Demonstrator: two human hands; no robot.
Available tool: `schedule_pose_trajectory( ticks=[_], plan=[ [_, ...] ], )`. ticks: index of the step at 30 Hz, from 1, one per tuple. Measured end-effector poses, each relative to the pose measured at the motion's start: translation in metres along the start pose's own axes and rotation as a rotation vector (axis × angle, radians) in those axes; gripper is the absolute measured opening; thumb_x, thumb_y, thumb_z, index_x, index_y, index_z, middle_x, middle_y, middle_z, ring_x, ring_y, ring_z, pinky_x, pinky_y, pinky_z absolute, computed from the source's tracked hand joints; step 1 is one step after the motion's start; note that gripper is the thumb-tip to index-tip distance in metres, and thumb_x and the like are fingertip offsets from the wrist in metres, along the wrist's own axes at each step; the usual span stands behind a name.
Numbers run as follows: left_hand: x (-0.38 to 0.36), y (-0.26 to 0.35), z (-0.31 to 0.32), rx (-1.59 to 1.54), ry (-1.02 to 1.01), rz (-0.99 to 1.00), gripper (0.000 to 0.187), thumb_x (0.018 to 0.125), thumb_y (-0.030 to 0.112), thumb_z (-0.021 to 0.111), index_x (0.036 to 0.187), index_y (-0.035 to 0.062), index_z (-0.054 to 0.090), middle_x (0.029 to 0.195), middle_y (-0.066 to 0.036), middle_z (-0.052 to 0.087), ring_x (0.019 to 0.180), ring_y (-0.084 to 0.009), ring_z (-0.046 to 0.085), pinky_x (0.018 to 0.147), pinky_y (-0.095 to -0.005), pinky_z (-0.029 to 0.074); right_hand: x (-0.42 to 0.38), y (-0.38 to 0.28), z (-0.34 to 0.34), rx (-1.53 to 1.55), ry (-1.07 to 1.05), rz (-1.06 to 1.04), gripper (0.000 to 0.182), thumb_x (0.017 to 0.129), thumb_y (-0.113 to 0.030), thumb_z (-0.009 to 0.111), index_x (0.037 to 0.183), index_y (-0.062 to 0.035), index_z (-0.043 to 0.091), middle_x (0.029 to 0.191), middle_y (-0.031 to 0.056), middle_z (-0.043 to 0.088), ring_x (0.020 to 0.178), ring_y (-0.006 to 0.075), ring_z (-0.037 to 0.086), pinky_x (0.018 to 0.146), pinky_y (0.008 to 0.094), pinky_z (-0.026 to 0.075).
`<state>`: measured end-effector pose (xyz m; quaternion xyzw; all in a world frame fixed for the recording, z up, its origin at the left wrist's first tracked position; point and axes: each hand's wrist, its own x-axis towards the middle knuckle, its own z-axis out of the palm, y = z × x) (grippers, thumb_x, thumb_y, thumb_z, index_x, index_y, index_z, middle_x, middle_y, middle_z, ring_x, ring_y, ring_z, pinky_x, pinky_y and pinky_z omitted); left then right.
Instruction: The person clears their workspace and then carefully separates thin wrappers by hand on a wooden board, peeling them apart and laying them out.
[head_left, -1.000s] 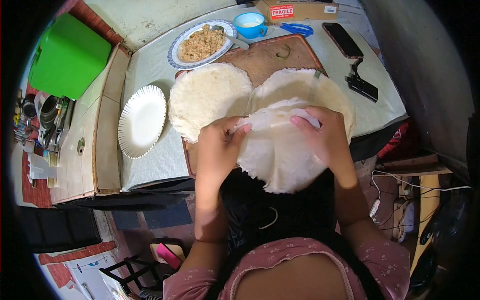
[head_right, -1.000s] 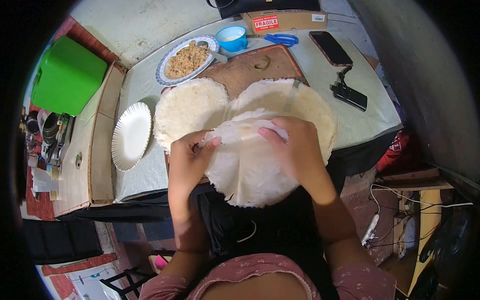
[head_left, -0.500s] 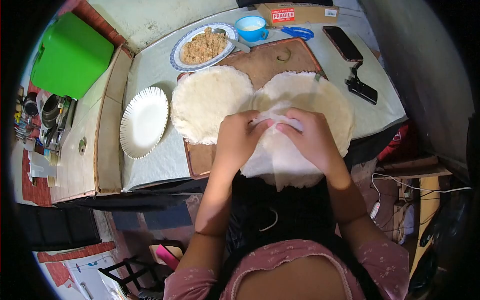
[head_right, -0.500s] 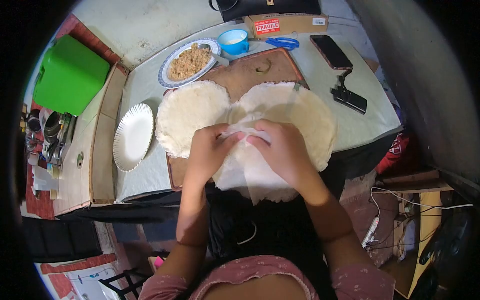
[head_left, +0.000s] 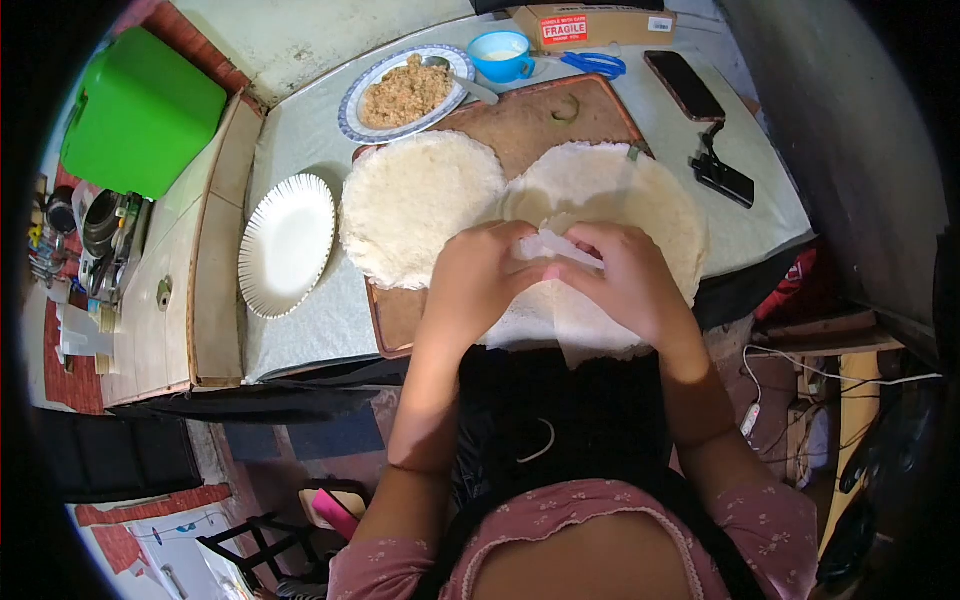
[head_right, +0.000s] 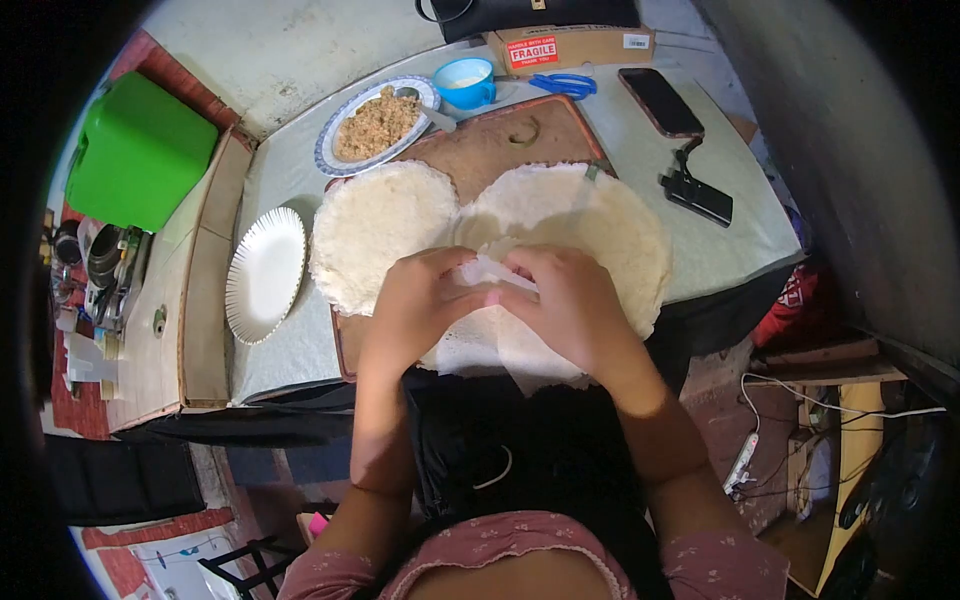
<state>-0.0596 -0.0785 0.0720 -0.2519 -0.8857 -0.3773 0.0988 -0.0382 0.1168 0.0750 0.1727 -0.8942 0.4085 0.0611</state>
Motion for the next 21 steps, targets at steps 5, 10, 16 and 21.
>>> schedule_pose_trajectory(
  ticks=[5,10,16,21],
  plan=[
    [0.007,-0.003,-0.004,-0.158,-0.100,-0.165,0.024,0.079,0.017,0.079,0.088,-0.0042,0.072,0.074,-0.018,0.069,0.062,-0.0238,0.065,0.060,-0.0320,0.049,0.000,0.002,-0.001,0.097,0.125,-0.009,0.018,0.084,-0.015,0.070,0.087,0.0015,0.064,0.078,0.0195,0.064,0.073,0.0388,0.062,0.065,0.0415,0.048],
    [-0.016,-0.017,-0.003,-0.457,0.003,-0.345,0.017,0.083,0.007,0.078,0.089,-0.0079,0.071,0.078,-0.003,0.070,0.071,-0.0061,0.057,0.063,-0.0218,0.046,-0.014,0.012,-0.018,0.191,0.149,0.131,0.018,0.086,-0.016,0.068,0.086,0.0019,0.063,0.079,0.0204,0.064,0.074,0.0395,0.062,0.065,0.0411,0.047],
    [-0.014,-0.018,0.002,-0.142,-0.041,-0.124,0.025,0.079,0.013,0.081,0.093,-0.0046,0.069,0.070,-0.010,0.066,0.062,-0.0112,0.055,0.059,-0.0280,0.045,-0.010,0.013,-0.007,-0.020,0.065,-0.038,0.025,0.085,-0.022,0.070,0.093,0.0000,0.062,0.087,0.0186,0.065,0.079,0.0384,0.062,0.071,0.0433,0.048],
    [0.006,-0.006,0.004,-0.079,-0.039,-0.069,0.023,0.077,0.016,0.080,0.088,-0.0008,0.069,0.065,-0.015,0.060,0.054,-0.0255,0.051,0.055,-0.0323,0.042,0.002,0.002,0.009,0.039,0.136,-0.102,0.025,0.088,-0.023,0.068,0.092,0.0001,0.062,0.087,0.0190,0.065,0.079,0.0384,0.063,0.069,0.0439,0.047]
  ],
)
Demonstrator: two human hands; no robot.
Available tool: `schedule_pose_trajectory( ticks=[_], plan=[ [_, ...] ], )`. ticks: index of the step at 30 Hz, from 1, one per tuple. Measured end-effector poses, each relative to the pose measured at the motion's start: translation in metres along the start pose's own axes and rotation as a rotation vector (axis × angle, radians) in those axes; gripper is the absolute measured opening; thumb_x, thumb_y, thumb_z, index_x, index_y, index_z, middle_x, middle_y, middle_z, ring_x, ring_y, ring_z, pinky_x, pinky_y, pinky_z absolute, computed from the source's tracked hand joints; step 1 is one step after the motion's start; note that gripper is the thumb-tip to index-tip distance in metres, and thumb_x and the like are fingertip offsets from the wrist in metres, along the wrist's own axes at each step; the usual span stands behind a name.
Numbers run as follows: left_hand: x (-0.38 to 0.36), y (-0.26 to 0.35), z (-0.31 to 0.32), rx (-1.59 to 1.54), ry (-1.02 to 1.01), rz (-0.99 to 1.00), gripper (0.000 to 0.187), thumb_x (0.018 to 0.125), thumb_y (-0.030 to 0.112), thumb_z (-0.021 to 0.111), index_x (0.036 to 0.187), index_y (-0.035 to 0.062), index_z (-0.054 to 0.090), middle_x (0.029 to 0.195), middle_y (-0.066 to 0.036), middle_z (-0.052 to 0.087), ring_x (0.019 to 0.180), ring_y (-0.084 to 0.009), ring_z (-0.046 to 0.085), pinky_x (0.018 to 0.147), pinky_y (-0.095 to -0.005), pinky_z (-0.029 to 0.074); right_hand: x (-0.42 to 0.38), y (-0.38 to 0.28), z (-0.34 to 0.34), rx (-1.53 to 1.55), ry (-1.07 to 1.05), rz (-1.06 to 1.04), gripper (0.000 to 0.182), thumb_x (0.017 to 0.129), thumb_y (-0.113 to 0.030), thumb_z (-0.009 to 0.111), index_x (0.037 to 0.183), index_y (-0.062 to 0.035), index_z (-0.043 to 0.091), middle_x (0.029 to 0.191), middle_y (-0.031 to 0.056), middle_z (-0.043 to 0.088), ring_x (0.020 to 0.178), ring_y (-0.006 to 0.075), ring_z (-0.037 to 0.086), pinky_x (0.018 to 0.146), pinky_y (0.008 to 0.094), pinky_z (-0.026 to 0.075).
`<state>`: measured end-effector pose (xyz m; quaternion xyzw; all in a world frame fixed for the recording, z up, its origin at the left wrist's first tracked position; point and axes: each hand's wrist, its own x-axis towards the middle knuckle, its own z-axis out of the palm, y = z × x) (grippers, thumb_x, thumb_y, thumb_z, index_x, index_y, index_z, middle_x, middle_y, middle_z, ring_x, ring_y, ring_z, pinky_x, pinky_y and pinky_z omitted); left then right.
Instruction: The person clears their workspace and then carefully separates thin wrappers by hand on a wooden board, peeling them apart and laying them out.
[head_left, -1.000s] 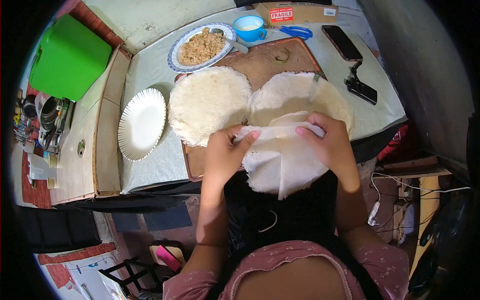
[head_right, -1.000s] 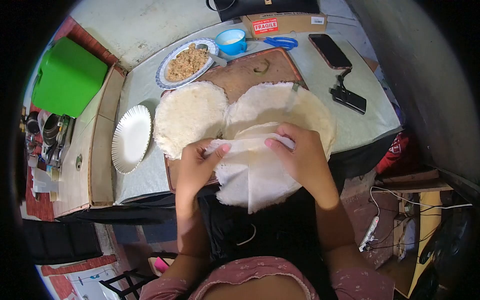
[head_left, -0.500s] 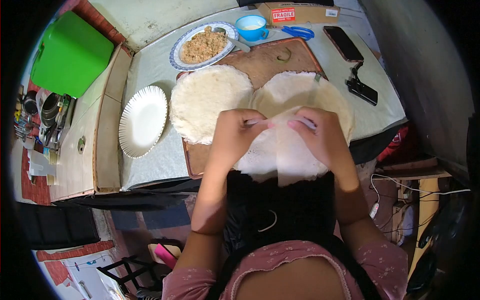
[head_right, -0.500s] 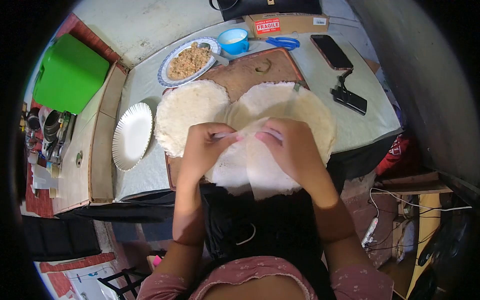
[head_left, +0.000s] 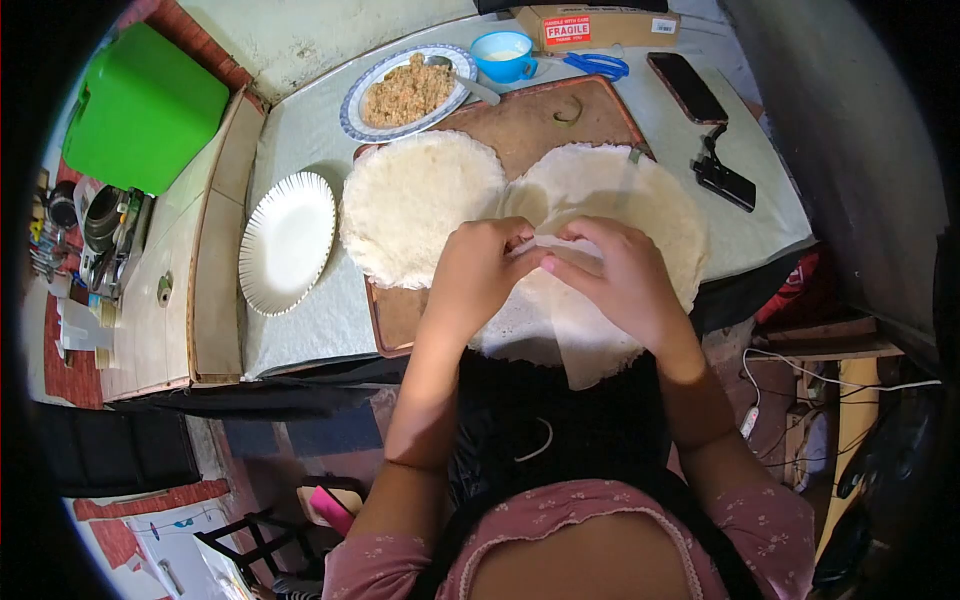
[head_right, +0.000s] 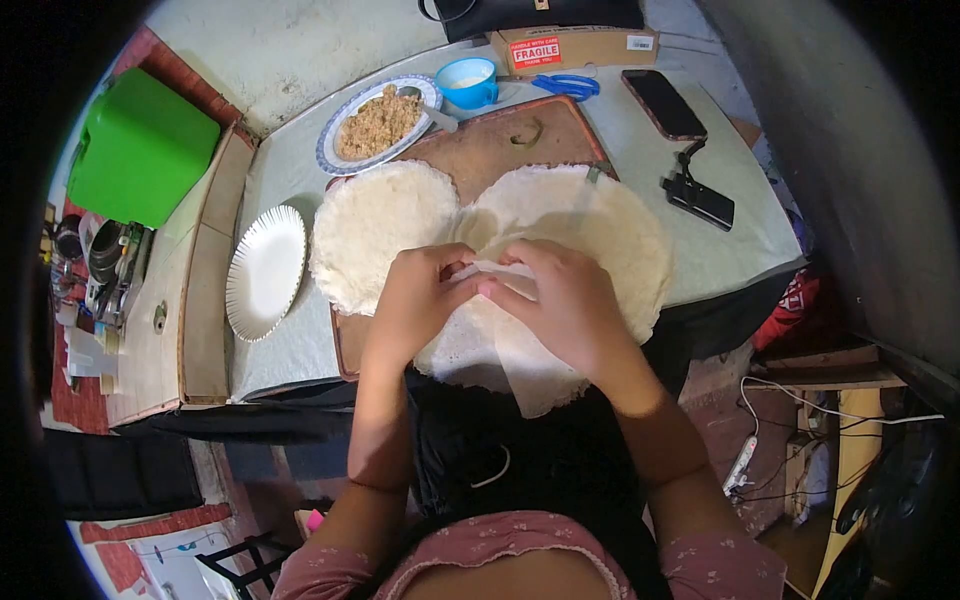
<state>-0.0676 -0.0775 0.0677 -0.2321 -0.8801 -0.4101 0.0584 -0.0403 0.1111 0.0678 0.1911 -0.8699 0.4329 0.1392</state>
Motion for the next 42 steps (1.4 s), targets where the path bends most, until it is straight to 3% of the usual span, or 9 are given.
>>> schedule_pose_trajectory(
  ticks=[4,7,14,20,23,29,32,38,42],
  plan=[
    [-0.002,-0.005,-0.004,-0.167,-0.097,-0.123,0.018,0.083,0.010,0.078,0.088,-0.0049,0.069,0.070,-0.005,0.066,0.064,-0.0059,0.052,0.058,-0.0245,0.043,0.002,0.005,-0.007,0.048,-0.055,0.091,0.028,0.088,-0.024,0.069,0.084,0.0024,0.061,0.076,0.0209,0.061,0.071,0.0385,0.061,0.064,0.0424,0.046],
    [-0.015,-0.015,-0.006,-0.257,0.015,-0.177,0.015,0.086,0.008,0.076,0.085,-0.0053,0.069,0.069,-0.001,0.064,0.065,-0.0036,0.049,0.057,-0.0220,0.041,-0.002,0.004,-0.022,-0.039,0.023,0.182,0.029,0.088,-0.022,0.068,0.079,0.0036,0.060,0.070,0.0224,0.058,0.065,0.0394,0.059,0.061,0.0419,0.044],
    [-0.020,-0.011,-0.006,-0.139,-0.028,-0.240,0.025,0.082,0.015,0.080,0.093,-0.0051,0.069,0.074,-0.008,0.068,0.067,-0.0084,0.055,0.062,-0.0247,0.045,-0.010,0.015,-0.020,-0.084,-0.051,0.141,0.029,0.083,-0.024,0.072,0.082,0.0024,0.061,0.071,0.0212,0.059,0.068,0.0387,0.057,0.067,0.0417,0.046],
    [0.001,-0.006,0.004,0.094,0.064,0.184,0.027,0.078,0.015,0.081,0.093,-0.0034,0.067,0.072,-0.016,0.064,0.059,-0.0200,0.054,0.059,-0.0301,0.045,0.008,0.000,0.001,-0.028,0.051,0.018,0.026,0.081,-0.025,0.072,0.085,-0.0003,0.065,0.073,0.0184,0.063,0.073,0.0360,0.063,0.071,0.0395,0.049],
    [0.005,-0.004,0.002,0.071,-0.040,0.016,0.025,0.077,0.014,0.082,0.088,-0.0028,0.067,0.067,-0.013,0.062,0.057,-0.0163,0.052,0.056,-0.0299,0.043,0.010,0.009,-0.004,-0.138,-0.112,0.078,0.024,0.083,-0.020,0.073,0.086,0.0027,0.065,0.075,0.0168,0.065,0.068,0.0269,0.064,0.066,0.0350,0.048],
    [-0.012,-0.013,0.003,-0.133,0.093,-0.085,0.021,0.078,0.013,0.082,0.082,-0.0030,0.070,0.061,-0.009,0.057,0.054,-0.0090,0.044,0.051,-0.0256,0.036,-0.008,0.016,-0.029,-0.071,-0.043,0.183,0.023,0.083,-0.018,0.073,0.086,0.0037,0.064,0.073,0.0180,0.062,0.062,0.0250,0.060,0.061,0.0358,0.046],
    [-0.019,-0.018,0.010,-0.202,0.133,-0.182,0.019,0.078,0.013,0.082,0.083,-0.0027,0.071,0.060,-0.009,0.057,0.054,-0.0080,0.044,0.049,-0.0249,0.035,-0.017,0.013,-0.041,-0.055,-0.026,0.359,0.024,0.083,-0.017,0.071,0.081,0.0049,0.061,0.071,0.0227,0.057,0.068,0.0382,0.059,0.063,0.0400,0.045],
    [-0.011,-0.005,0.000,0.069,0.071,-0.058,0.026,0.078,0.020,0.081,0.088,-0.0013,0.071,0.074,-0.015,0.065,0.058,-0.0248,0.059,0.057,-0.0328,0.044,-0.012,0.014,-0.025,-0.060,0.133,0.002,0.024,0.083,-0.020,0.072,0.084,0.0022,0.063,0.070,0.0199,0.059,0.066,0.0373,0.059,0.066,0.0390,0.048],
    [0.005,-0.001,0.005,0.130,0.079,0.115,0.032,0.079,0.032,0.077,0.089,0.0021,0.070,0.073,-0.016,0.065,0.073,-0.0370,0.065,0.063,-0.0429,0.048,0.004,0.006,-0.016,-0.012,-0.023,0.105,0.022,0.083,-0.021,0.071,0.085,0.0009,0.065,0.074,0.0193,0.063,0.071,0.0377,0.062,0.068,0.0394,0.050]
  ],
)
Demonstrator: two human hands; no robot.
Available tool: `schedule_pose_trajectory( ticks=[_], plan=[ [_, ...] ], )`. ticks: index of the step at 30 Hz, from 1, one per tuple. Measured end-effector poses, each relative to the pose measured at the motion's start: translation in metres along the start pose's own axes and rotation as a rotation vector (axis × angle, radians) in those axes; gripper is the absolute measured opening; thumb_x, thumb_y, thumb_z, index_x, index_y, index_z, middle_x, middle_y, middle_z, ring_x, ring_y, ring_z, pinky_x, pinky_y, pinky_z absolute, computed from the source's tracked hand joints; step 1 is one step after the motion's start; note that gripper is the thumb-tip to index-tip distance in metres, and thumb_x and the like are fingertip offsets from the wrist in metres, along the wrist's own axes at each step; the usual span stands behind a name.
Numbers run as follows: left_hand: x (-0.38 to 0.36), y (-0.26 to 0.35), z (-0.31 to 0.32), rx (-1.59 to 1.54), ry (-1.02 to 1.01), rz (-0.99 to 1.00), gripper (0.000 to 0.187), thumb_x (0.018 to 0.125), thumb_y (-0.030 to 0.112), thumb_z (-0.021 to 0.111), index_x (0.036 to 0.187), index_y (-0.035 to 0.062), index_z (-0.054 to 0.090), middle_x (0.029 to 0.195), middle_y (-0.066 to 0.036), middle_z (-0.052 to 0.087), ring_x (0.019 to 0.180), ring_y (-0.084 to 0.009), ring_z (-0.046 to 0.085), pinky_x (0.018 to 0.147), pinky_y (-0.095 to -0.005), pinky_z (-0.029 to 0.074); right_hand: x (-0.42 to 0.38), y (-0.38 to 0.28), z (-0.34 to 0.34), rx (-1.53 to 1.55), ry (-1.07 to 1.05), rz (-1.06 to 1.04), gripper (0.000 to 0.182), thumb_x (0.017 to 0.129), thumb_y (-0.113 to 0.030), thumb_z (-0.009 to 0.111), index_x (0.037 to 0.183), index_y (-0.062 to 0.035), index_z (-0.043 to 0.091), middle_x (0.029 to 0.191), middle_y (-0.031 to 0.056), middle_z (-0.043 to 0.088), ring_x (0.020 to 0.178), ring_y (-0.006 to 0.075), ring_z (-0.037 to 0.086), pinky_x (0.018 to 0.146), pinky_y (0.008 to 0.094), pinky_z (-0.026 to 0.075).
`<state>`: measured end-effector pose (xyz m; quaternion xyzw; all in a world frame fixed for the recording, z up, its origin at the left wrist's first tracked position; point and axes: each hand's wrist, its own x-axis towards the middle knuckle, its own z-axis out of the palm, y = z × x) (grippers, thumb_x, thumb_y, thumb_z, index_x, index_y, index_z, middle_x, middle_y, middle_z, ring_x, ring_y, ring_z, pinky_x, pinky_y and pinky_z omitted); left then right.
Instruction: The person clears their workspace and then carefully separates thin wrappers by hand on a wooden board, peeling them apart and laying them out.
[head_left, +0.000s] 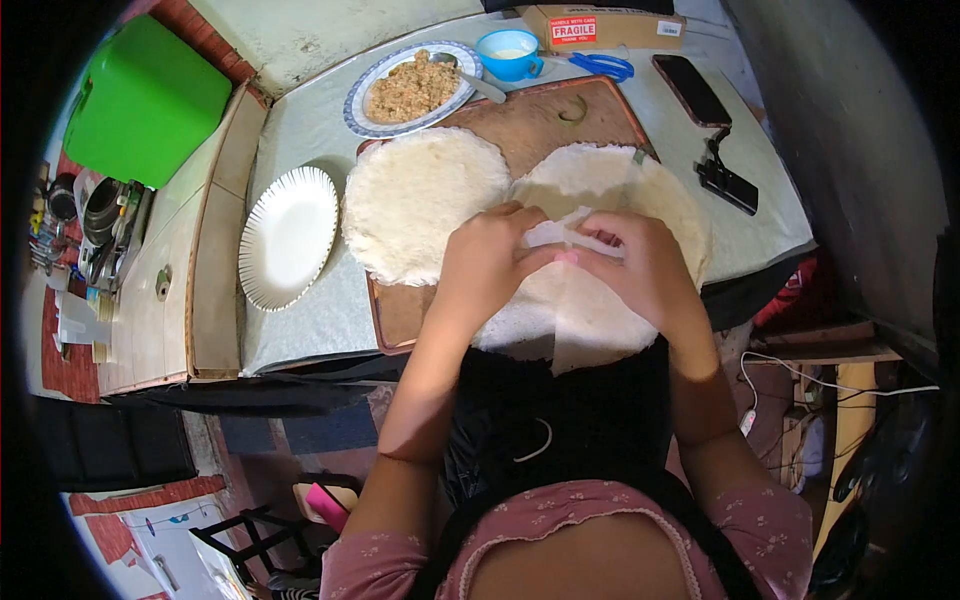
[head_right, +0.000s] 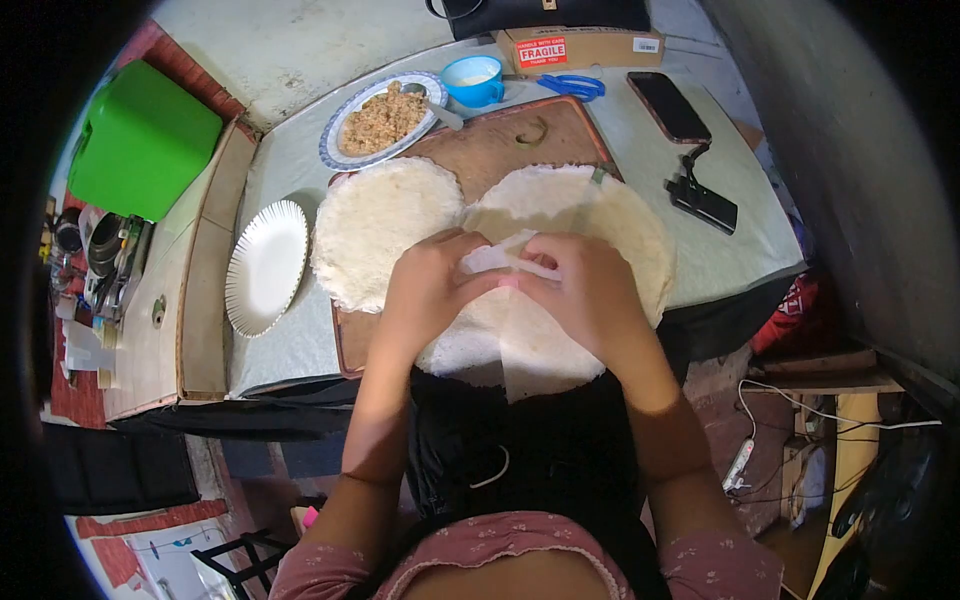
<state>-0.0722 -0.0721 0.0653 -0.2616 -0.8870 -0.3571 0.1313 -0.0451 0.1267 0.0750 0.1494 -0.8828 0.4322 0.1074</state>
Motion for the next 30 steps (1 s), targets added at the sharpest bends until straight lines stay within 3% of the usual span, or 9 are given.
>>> schedule_pose_trajectory(
  ticks=[2,5,8,11,12,14,17,30],
  plan=[
    [0.005,0.001,0.002,0.007,-0.039,0.011,0.031,0.079,0.031,0.077,0.086,0.0021,0.069,0.073,-0.016,0.064,0.074,-0.0375,0.065,0.065,-0.0437,0.048,0.004,0.006,0.006,-0.054,-0.023,-0.014,0.023,0.084,-0.021,0.071,0.087,0.0008,0.067,0.075,0.0195,0.064,0.072,0.0363,0.063,0.068,0.0395,0.050],
    [0.001,-0.010,-0.004,-0.043,-0.070,0.034,0.029,0.080,0.024,0.079,0.086,-0.0026,0.069,0.072,-0.018,0.063,0.059,-0.0294,0.060,0.058,-0.0363,0.045,0.002,0.006,-0.005,-0.012,-0.033,0.007,0.022,0.085,-0.017,0.072,0.090,0.0033,0.066,0.071,0.0142,0.062,0.062,0.0187,0.056,0.063,0.0302,0.047],
    [-0.010,-0.004,-0.015,-0.095,-0.053,-0.137,0.025,0.083,0.020,0.078,0.086,-0.0034,0.070,0.062,-0.013,0.060,0.054,-0.0146,0.054,0.054,-0.0318,0.042,-0.009,0.011,-0.012,0.061,0.019,0.083,0.022,0.087,-0.017,0.072,0.091,0.0034,0.067,0.070,0.0095,0.063,0.060,0.0126,0.052,0.059,0.0285,0.044],
    [-0.020,-0.010,-0.016,-0.145,-0.001,-0.313,0.025,0.084,0.023,0.078,0.084,-0.0017,0.070,0.058,-0.015,0.057,0.048,-0.0191,0.047,0.051,-0.0318,0.041,-0.018,0.018,-0.017,0.136,0.098,0.208,0.022,0.088,-0.017,0.071,0.090,0.0045,0.067,0.069,0.0131,0.063,0.056,0.0148,0.051,0.057,0.0292,0.043],
    [-0.023,-0.012,-0.014,-0.212,0.055,-0.318,0.025,0.084,0.022,0.078,0.086,-0.0023,0.071,0.059,-0.013,0.059,0.050,-0.0154,0.046,0.051,-0.0306,0.041,-0.019,0.015,-0.022,0.130,0.097,0.257,0.023,0.088,-0.018,0.072,0.089,0.0046,0.068,0.064,0.0076,0.059,0.054,0.0077,0.045,0.051,0.0268,0.038],
    [-0.029,-0.017,-0.009,-0.346,0.161,-0.323,0.025,0.084,0.021,0.078,0.088,-0.0035,0.072,0.059,-0.011,0.062,0.053,-0.0081,0.044,0.051,-0.0283,0.041,-0.022,0.021,-0.026,0.115,0.123,0.282,0.023,0.088,-0.018,0.073,0.088,0.0043,0.068,0.063,0.0054,0.056,0.053,0.0060,0.043,0.049,0.0259,0.036],
    [-0.034,-0.029,-0.010,-0.382,0.169,-0.355,0.026,0.084,0.019,0.079,0.091,-0.0051,0.072,0.064,-0.008,0.066,0.058,-0.0047,0.047,0.052,-0.0261,0.042,-0.024,0.028,-0.033,0.085,0.112,0.344,0.022,0.088,-0.018,0.074,0.088,0.0036,0.069,0.061,0.0037,0.054,0.052,0.0044,0.041,0.047,0.0255,0.034],
    [-0.038,-0.028,-0.023,-0.372,0.180,-0.434,0.028,0.086,0.020,0.078,0.087,-0.0069,0.072,0.062,-0.004,0.064,0.059,-0.0055,0.048,0.053,-0.0252,0.042,-0.030,0.051,-0.062,0.362,0.102,0.347,0.019,0.091,-0.016,0.071,0.091,0.0033,0.071,0.074,-0.0003,0.066,0.062,0.0025,0.055,0.054,0.0207,0.044]
  ],
)
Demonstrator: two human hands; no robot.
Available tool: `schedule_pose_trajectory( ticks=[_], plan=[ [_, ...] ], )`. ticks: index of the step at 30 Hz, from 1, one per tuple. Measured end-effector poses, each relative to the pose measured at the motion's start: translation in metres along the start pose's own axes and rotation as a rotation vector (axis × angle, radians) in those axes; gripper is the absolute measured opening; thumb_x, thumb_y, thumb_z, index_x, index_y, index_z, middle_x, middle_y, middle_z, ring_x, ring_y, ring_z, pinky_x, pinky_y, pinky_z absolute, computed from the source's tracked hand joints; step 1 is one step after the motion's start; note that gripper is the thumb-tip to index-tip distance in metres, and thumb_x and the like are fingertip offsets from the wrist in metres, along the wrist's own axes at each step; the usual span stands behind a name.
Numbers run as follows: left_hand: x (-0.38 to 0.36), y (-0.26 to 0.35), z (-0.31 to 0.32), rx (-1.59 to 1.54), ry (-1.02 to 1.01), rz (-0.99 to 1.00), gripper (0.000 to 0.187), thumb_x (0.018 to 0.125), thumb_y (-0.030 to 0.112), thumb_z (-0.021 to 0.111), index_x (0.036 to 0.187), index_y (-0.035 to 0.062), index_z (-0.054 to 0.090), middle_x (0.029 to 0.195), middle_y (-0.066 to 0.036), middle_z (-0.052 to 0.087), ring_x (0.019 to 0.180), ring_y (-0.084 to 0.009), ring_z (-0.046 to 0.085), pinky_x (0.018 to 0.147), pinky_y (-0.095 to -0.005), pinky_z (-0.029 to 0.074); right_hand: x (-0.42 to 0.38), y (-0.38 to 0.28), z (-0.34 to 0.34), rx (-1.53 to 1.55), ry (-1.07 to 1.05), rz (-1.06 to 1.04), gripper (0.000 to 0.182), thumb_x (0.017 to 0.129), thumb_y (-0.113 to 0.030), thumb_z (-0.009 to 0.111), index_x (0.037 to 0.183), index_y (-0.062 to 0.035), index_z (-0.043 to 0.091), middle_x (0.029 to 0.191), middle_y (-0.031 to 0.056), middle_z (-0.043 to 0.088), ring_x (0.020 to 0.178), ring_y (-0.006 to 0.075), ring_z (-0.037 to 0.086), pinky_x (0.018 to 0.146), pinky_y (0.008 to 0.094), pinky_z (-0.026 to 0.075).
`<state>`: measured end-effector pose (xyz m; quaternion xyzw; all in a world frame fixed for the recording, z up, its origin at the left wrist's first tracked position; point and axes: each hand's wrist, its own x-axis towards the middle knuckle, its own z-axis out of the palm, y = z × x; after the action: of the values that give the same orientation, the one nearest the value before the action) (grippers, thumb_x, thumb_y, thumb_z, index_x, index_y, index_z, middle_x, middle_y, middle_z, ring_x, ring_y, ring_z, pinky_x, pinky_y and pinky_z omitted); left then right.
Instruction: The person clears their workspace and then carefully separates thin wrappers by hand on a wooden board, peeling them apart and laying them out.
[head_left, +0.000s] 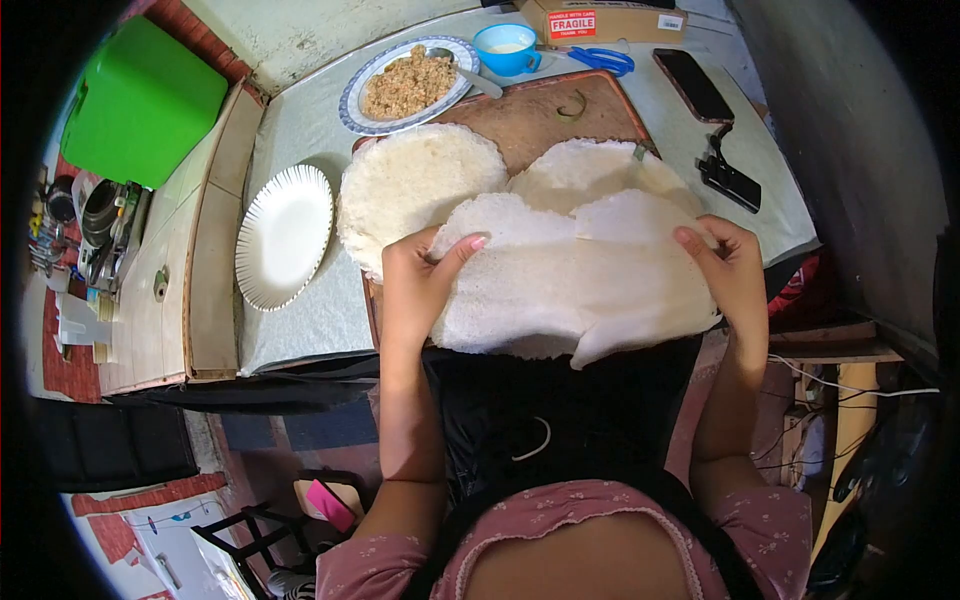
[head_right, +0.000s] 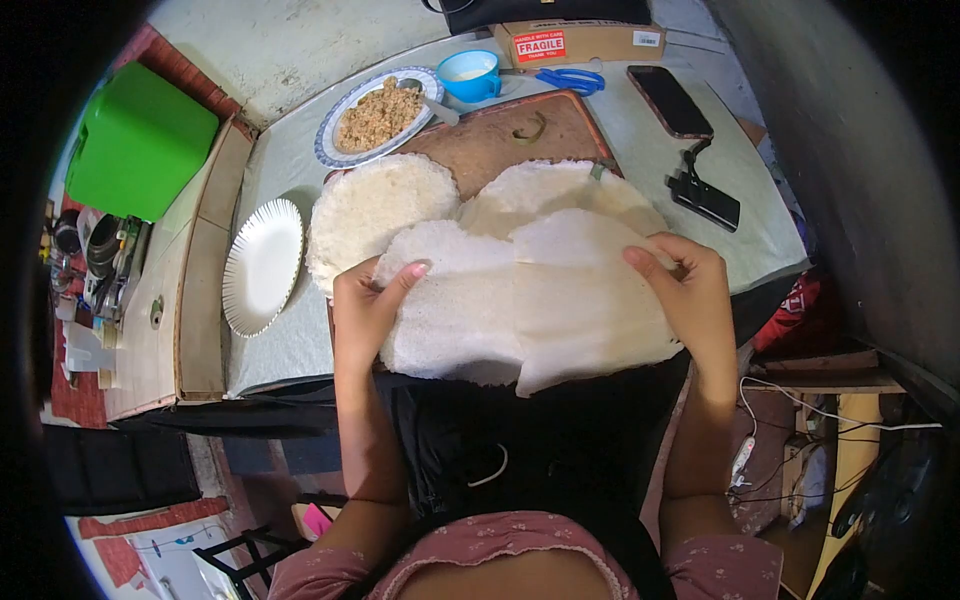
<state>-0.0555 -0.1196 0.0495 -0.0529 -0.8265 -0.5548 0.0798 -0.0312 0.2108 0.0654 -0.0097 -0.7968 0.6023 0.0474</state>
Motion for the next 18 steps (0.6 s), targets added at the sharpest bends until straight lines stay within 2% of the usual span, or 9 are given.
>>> schedule_pose_trajectory(
  ticks=[2,5,8,11,13,16,18],
  plan=[
    [0.001,-0.002,0.001,0.002,0.016,0.059,0.028,0.085,0.020,0.078,0.089,-0.0069,0.072,0.062,-0.004,0.064,0.059,-0.0055,0.048,0.054,-0.0251,0.042,0.003,0.004,-0.007,-0.018,0.012,-0.009,0.019,0.091,-0.015,0.072,0.092,0.0033,0.071,0.075,0.0000,0.067,0.063,0.0033,0.057,0.056,0.0208,0.045],
    [0.002,-0.002,-0.004,0.132,0.005,-0.006,0.027,0.084,0.019,0.079,0.091,-0.0065,0.072,0.066,-0.006,0.068,0.060,-0.0065,0.049,0.055,-0.0262,0.044,0.005,0.007,-0.018,-0.063,0.037,-0.012,0.019,0.091,-0.016,0.072,0.092,0.0031,0.070,0.077,-0.0004,0.067,0.066,0.0034,0.057,0.058,0.0208,0.046],
    [0.004,-0.009,-0.007,0.166,0.075,0.104,0.027,0.085,0.018,0.078,0.093,-0.0077,0.071,0.071,-0.009,0.070,0.062,-0.0077,0.052,0.057,-0.0270,0.046,0.008,0.019,-0.039,-0.177,0.126,-0.092,0.019,0.091,-0.016,0.072,0.092,0.0028,0.070,0.077,-0.0017,0.066,0.069,0.0028,0.055,0.061,0.0205,0.044],
    [0.003,0.002,-0.013,0.127,0.154,-0.012,0.028,0.086,0.017,0.077,0.096,-0.0085,0.071,0.077,-0.013,0.072,0.065,-0.0089,0.055,0.060,-0.0278,0.048,0.006,0.014,-0.058,-0.202,0.201,-0.095,0.020,0.092,-0.018,0.071,0.089,0.0020,0.069,0.077,-0.0043,0.063,0.072,0.0024,0.053,0.062,0.0197,0.043],
    [0.005,-0.014,-0.013,0.078,0.163,0.000,0.027,0.090,0.018,0.074,0.098,-0.0083,0.070,0.079,-0.012,0.072,0.069,-0.0089,0.057,0.064,-0.0267,0.049,-0.001,-0.010,-0.064,-0.223,0.077,-0.070,0.017,0.092,-0.017,0.070,0.091,0.0006,0.070,0.077,-0.0030,0.065,0.071,0.0039,0.055,0.064,0.0207,0.044],
    [0.006,-0.020,-0.015,0.005,0.154,-0.056,0.027,0.093,0.018,0.069,0.099,-0.0077,0.070,0.082,-0.007,0.071,0.072,-0.0084,0.057,0.067,-0.0248,0.048,-0.005,-0.041,-0.052,-0.353,-0.142,-0.475,0.012,0.089,-0.012,0.070,0.094,-0.0010,0.071,0.082,0.0030,0.070,0.072,0.0098,0.063,0.066,0.0240,0.048],
    [0.006,-0.019,-0.018,-0.066,0.127,-0.101,0.026,0.096,0.018,0.066,0.101,-0.0074,0.070,0.083,-0.003,0.069,0.074,-0.0076,0.056,0.069,-0.0229,0.046,-0.004,-0.080,-0.040,-0.307,-0.524,-0.576,0.014,0.085,-0.009,0.069,0.098,-0.0040,0.073,0.091,0.0083,0.073,0.076,0.0195,0.070,0.069,0.0288,0.053]
  ],
)
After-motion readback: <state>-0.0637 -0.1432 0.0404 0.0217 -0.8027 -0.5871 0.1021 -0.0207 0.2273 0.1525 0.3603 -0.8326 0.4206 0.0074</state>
